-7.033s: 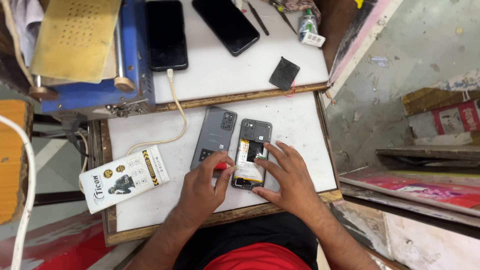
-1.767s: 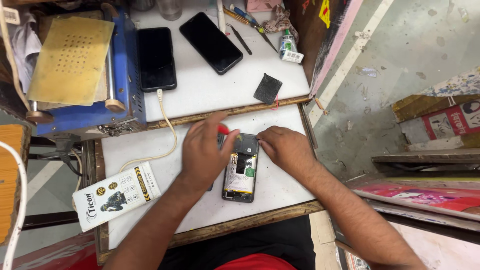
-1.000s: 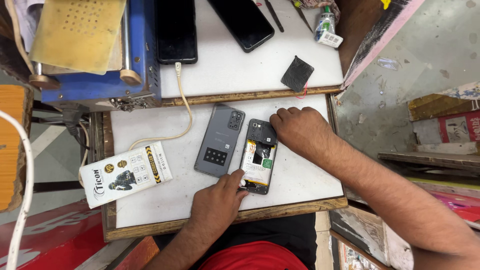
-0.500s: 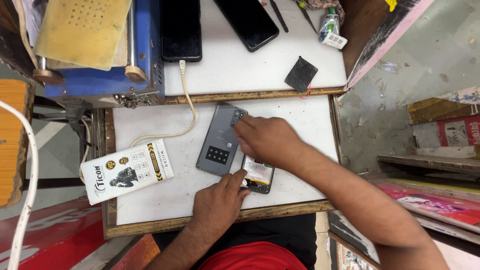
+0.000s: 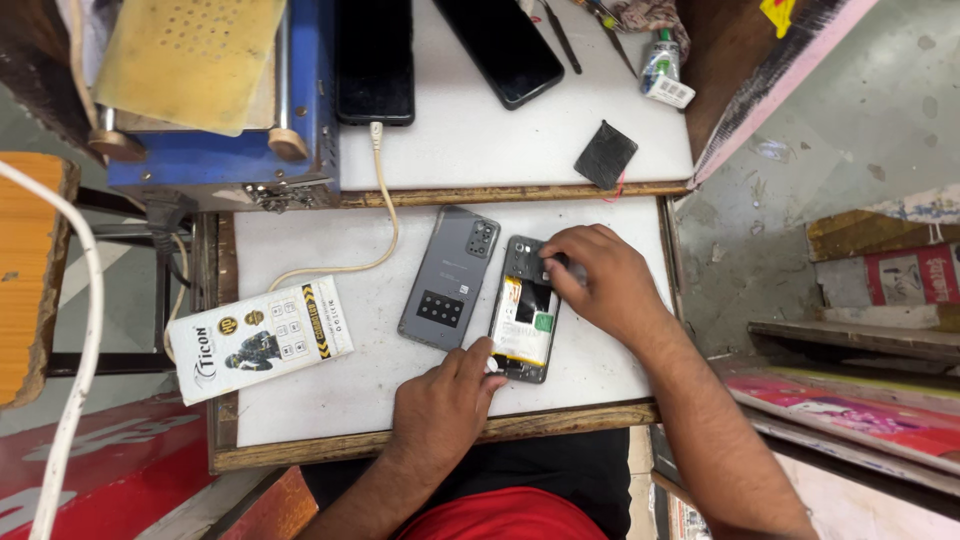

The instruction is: The person uses a red-handled screwdriver to remove screws from a disassembled smartphone on a workbench. They then use a rubber band to hold the phone's back cover in place while continuing to manipulate the device.

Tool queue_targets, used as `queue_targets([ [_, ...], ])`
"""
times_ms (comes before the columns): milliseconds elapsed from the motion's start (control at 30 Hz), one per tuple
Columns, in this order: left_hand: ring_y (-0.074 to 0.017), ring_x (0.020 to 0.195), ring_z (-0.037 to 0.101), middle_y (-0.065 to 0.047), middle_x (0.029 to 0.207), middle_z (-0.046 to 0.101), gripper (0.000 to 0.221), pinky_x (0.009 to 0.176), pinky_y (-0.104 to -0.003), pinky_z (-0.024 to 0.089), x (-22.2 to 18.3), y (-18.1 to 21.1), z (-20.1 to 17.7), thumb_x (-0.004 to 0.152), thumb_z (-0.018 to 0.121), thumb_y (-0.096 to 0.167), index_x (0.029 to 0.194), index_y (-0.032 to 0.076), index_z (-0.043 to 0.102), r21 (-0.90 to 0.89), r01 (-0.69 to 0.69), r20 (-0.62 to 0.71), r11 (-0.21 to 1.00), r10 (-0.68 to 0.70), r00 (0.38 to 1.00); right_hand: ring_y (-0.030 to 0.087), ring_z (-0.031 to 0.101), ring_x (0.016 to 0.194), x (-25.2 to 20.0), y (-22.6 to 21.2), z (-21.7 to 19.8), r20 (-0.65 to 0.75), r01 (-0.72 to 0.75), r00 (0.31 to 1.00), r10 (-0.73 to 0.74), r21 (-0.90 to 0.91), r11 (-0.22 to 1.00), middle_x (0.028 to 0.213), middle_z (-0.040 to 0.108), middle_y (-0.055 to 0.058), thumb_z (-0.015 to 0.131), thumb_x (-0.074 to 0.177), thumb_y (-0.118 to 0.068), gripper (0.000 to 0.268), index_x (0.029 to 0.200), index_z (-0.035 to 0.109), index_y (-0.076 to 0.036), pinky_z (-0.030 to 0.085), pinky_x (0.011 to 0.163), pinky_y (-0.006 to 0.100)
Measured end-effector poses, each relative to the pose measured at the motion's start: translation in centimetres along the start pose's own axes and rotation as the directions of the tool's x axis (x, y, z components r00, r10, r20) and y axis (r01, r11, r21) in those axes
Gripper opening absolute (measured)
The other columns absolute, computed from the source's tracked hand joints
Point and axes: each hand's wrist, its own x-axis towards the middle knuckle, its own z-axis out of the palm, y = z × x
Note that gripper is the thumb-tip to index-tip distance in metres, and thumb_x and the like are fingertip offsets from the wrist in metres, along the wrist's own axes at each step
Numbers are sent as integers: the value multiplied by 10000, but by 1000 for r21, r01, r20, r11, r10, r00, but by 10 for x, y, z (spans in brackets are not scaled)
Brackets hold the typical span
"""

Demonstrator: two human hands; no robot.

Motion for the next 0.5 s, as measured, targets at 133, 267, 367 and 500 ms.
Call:
queue_targets([
  [133, -250, 652, 721, -136, 845, 698, 542, 528, -349, 577, 11, 11, -2, 859, 790, 310, 1247, -12, 592, -80, -4, -129, 997, -7, 992, 311, 639, 1221, -25, 8, 6, -101, 21, 995, -18, 25, 999, 1209, 732, 85, 743, 888, -130, 210, 1091, 704, -94, 519, 1041, 430],
  [267, -288, 803, 729, -160, 961, 704, 330, 712, -362, 581, 14, 6, -25, 971, 648, 147, 1256, -9, 590, -313, -95, -218, 945, 26, 976, 356, 487, 1416, -47, -4, 8, -30, 79, 996, -80, -24, 997, 1420, 622, 108, 801, 837, -214, 392, 1203, 696, -125, 400, 1162, 505],
  [367, -313, 983, 733, -167, 1099, 700, 234, 880, -367, 574, 13, -7, -44, 1069, 545, 68, 1291, 15, 494, -456, -254, -283, 853, 132, 950, 385, 370, 1457, -64, -25, 16, 32, 123, 992, -123, -6, 992, 1474, 539, 128, 856, 748, -364, 565, 1240, 679, -149, 280, 1185, 598],
  [500, -250, 939, 770, -130, 1097, 721, 341, 836, -343, 610, 15, -16, -31, 1074, 626, 72, 1301, 55, 372, -555, -283, -332, 782, 104, 938, 372, 355, 1434, -75, -36, 23, 139, 90, 987, -85, -31, 995, 1439, 549, 99, 872, 708, -403, 567, 1211, 709, -196, 232, 1157, 642],
])
